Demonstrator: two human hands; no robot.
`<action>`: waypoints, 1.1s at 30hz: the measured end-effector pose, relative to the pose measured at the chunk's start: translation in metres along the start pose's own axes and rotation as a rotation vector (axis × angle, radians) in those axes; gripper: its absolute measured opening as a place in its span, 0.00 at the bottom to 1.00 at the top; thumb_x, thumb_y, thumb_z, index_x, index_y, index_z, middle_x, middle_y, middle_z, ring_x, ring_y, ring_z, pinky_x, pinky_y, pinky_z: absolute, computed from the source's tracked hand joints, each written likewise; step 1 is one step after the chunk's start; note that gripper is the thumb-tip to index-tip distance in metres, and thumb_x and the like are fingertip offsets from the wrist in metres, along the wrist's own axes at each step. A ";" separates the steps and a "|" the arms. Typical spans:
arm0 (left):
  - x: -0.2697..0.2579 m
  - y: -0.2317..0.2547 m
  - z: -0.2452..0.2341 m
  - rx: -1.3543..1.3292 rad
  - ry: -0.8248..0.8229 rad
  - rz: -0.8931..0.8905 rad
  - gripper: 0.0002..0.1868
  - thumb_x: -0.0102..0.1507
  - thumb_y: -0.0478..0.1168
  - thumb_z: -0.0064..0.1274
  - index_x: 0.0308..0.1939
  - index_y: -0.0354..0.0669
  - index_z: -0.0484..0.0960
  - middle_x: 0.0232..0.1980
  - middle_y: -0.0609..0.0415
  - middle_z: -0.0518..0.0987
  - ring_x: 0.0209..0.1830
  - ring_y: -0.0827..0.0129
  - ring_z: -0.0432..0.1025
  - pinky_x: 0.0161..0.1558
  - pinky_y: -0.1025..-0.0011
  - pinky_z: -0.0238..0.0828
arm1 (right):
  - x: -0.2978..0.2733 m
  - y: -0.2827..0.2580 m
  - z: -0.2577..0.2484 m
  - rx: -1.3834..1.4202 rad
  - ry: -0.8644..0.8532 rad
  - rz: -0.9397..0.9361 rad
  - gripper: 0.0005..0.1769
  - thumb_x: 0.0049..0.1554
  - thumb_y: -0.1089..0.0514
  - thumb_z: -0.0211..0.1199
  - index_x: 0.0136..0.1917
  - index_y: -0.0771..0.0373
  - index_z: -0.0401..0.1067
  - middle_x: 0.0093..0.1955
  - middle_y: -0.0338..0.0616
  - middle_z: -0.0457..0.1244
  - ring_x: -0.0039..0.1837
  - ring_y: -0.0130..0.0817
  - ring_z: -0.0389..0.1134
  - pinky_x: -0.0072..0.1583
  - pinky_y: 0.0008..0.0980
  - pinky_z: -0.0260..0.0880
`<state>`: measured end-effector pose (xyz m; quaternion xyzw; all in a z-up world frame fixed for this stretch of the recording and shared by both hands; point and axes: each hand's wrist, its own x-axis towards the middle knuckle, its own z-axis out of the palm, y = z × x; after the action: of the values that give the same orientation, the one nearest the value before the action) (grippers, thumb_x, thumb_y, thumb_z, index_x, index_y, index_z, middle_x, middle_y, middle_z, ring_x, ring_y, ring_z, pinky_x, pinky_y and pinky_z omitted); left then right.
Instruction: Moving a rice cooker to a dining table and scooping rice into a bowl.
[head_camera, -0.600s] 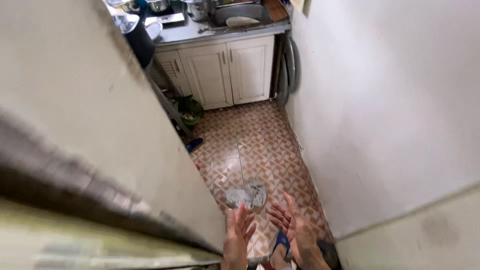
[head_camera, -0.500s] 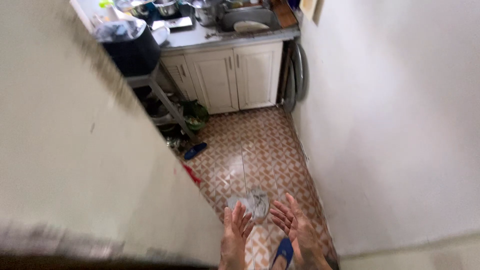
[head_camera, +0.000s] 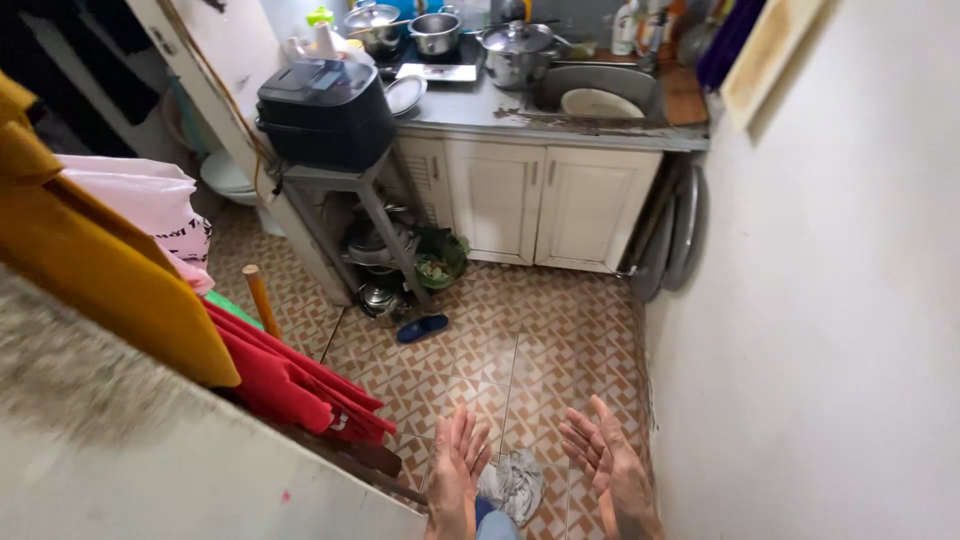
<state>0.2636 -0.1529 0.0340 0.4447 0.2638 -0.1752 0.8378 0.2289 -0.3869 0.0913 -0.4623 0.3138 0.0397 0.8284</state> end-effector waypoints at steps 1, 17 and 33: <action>0.012 0.002 0.006 -0.010 0.010 0.003 0.51 0.77 0.73 0.26 0.98 0.50 0.62 0.99 0.48 0.67 0.96 0.53 0.67 0.89 0.55 0.60 | 0.015 -0.002 0.001 -0.010 -0.007 0.007 0.45 0.75 0.41 0.43 1.00 0.58 0.52 0.92 0.67 0.63 0.87 0.60 0.69 0.85 0.56 0.68; 0.259 0.107 0.111 -0.165 0.078 0.221 0.51 0.75 0.72 0.27 0.99 0.54 0.53 1.00 0.46 0.62 0.90 0.52 0.72 0.88 0.55 0.64 | 0.312 -0.093 0.114 -0.047 -0.172 0.077 0.46 0.73 0.43 0.47 0.99 0.59 0.56 0.91 0.72 0.63 0.85 0.63 0.68 0.81 0.57 0.68; 0.458 0.229 0.170 -0.381 0.266 0.266 0.47 0.77 0.66 0.35 0.98 0.54 0.61 0.97 0.49 0.71 0.78 0.56 0.81 0.80 0.59 0.68 | 0.550 -0.165 0.271 -0.126 -0.339 0.188 0.43 0.75 0.44 0.46 0.98 0.63 0.57 0.88 0.72 0.65 0.82 0.62 0.68 0.79 0.56 0.67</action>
<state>0.7990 -0.1978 -0.0109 0.3290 0.3391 0.0492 0.8800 0.8583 -0.3900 0.0086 -0.4685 0.2085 0.2137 0.8315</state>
